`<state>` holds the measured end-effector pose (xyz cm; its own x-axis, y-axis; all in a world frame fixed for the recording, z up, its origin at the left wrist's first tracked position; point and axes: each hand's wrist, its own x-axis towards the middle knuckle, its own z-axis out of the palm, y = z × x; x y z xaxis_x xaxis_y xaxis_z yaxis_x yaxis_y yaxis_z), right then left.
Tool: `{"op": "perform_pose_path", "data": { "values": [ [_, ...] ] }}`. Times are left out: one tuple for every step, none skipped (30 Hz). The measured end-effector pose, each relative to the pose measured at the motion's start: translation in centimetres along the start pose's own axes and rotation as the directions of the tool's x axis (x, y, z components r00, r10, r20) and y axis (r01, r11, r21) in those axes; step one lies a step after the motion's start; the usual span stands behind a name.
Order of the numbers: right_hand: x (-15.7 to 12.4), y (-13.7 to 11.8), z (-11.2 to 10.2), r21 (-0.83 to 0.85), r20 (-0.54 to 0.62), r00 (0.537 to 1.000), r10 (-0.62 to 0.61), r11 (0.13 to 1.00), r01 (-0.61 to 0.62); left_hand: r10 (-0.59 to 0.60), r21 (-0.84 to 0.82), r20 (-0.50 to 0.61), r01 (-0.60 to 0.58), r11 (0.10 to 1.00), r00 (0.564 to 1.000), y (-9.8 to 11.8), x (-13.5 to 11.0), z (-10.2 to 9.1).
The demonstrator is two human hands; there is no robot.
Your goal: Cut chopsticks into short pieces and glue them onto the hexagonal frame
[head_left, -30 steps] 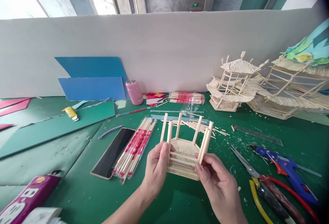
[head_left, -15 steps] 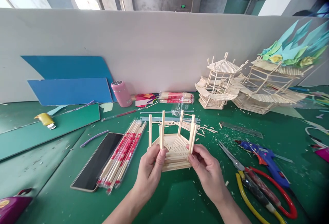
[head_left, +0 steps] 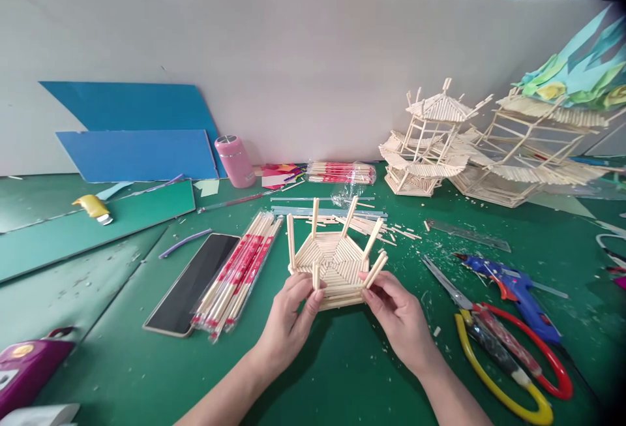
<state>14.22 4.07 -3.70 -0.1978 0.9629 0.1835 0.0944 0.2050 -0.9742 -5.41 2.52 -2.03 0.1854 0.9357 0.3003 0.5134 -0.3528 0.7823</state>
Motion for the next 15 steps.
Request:
{"op": "perform_pose_path", "data": {
  "values": [
    [0.0,0.1,0.0,-0.009,-0.001,1.0,0.001,1.0,-0.001,0.009,0.017,0.001,-0.009,1.0,1.0,0.0,0.0,0.1],
    [-0.1,0.1,0.0,-0.018,-0.003,1.0,0.001,1.0,-0.001,0.015,0.03,0.003,-0.015,0.999,1.0,0.0,0.0,0.1],
    [-0.1,0.1,-0.1,-0.027,-0.005,1.0,0.004,1.0,-0.005,0.019,0.039,0.005,-0.019,0.999,1.0,0.0,0.0,0.2],
    [-0.2,0.1,-0.1,-0.035,-0.008,1.0,0.009,0.999,-0.01,0.021,0.049,0.008,-0.022,0.999,1.0,0.0,0.0,0.3],
    [-0.3,0.2,-0.2,-0.043,-0.015,1.0,0.016,0.999,-0.017,0.025,0.063,0.011,-0.026,0.998,1.0,0.0,0.0,0.4],
    [-0.4,0.2,-0.4,-0.05,-0.03,0.999,0.024,0.998,-0.026,0.03,0.079,0.015,-0.031,0.996,0.999,-0.1,-0.1,0.4],
    [-0.5,0.3,-0.6,-0.056,-0.057,0.998,0.032,0.998,-0.036,0.033,0.099,0.015,-0.034,0.995,0.999,-0.1,-0.3,0.5],
    [-0.7,0.4,-0.9,-0.063,-0.097,0.995,0.04,0.997,-0.046,0.033,0.122,0.008,-0.034,0.992,0.999,-0.2,-0.6,0.5],
    [-0.8,0.6,-1.2,-0.069,-0.147,0.988,0.045,0.996,-0.055,0.029,0.144,-0.007,-0.028,0.989,1.0,-0.3,-1.0,0.4],
    [-1.0,0.8,-1.6,-0.076,-0.205,0.978,0.045,0.995,-0.062,0.021,0.174,-0.03,-0.015,0.985,0.999,-0.4,-1.5,0.3],
    [-1.2,1.0,-2.0,-0.085,-0.263,0.964,0.043,0.994,-0.067,0.012,0.217,-0.058,0.001,0.976,0.998,-0.4,-2.1,0.2],
    [-1.5,1.1,-2.5,-0.095,-0.317,0.948,0.036,0.993,-0.07,0.011,0.269,-0.081,0.011,0.963,0.997,-0.4,-2.8,0.0],
    [-1.8,1.2,-2.9,-0.106,-0.365,0.931,0.027,0.992,-0.07,0.021,0.336,-0.087,0.01,0.942,0.996,-0.4,-3.5,-0.2],
    [-2.2,1.3,-3.4,-0.121,-0.407,0.913,0.014,0.99,-0.069,0.045,0.402,-0.065,-0.015,0.915,0.997,-0.3,-4.2,-0.4],
    [-2.6,1.3,-3.7,-0.14,-0.444,0.896,-0.002,0.988,-0.067,0.075,0.461,-0.017,-0.059,0.885,0.997,-0.1,-4.9,-0.5]
  ]
}}
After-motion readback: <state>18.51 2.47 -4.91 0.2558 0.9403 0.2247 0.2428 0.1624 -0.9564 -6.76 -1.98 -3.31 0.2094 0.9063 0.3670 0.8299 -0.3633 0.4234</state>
